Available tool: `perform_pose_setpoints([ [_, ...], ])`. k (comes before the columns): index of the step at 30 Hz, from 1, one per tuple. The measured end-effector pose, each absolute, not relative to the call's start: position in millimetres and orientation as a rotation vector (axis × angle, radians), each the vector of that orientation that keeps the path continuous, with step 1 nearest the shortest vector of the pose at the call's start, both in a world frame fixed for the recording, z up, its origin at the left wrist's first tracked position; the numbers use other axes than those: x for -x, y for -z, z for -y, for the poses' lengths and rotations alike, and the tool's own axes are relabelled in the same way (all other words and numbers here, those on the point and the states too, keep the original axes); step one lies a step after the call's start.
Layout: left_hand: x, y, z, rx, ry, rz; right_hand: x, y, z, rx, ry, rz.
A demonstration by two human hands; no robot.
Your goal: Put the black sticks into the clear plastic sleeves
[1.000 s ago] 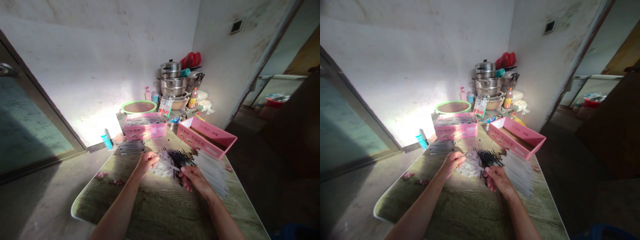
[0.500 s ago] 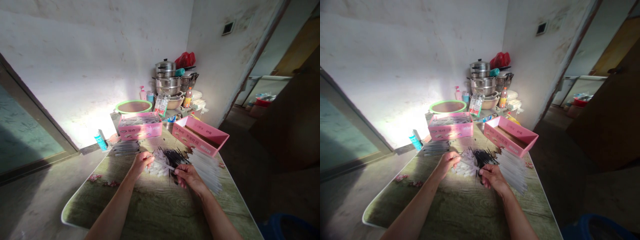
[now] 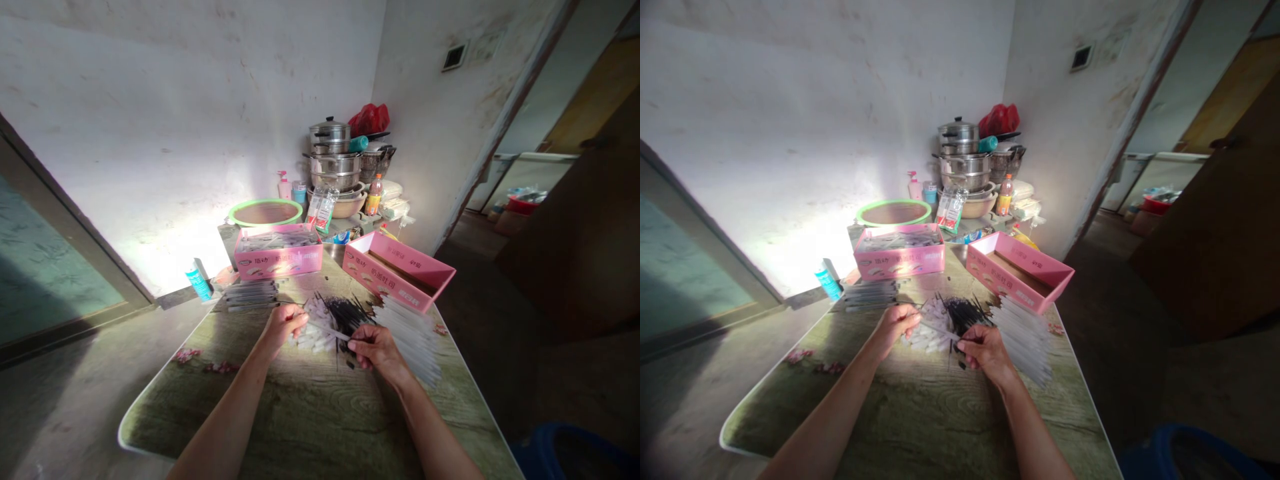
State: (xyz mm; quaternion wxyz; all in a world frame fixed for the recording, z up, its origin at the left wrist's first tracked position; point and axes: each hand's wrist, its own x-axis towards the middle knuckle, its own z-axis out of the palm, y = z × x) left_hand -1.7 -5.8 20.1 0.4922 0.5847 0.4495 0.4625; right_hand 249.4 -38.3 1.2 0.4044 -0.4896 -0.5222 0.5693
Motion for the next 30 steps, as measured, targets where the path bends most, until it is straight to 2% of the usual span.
perform_pose_setpoints([
  [8, 7, -14, 2, -1.432, -1.189, -1.117, -247, -7, 42, 1.198, -1.57, 1.41],
  [13, 5, -13, 4, -1.44, -1.187, -1.084, -248, -7, 42, 1.209, -1.509, 1.403],
  [20, 11, -11, -1, -1.265, -1.192, -1.186, -258, -8, 36, 1.223, -1.18, 1.462],
  [26, 11, -8, -4, -1.252, -1.285, -1.18, -267, 2, 28, 1.452, -0.669, 1.642],
  [30, 8, -9, -3, -1.337, -1.283, -1.169, -259, 3, 30, 1.572, -0.518, 1.795],
])
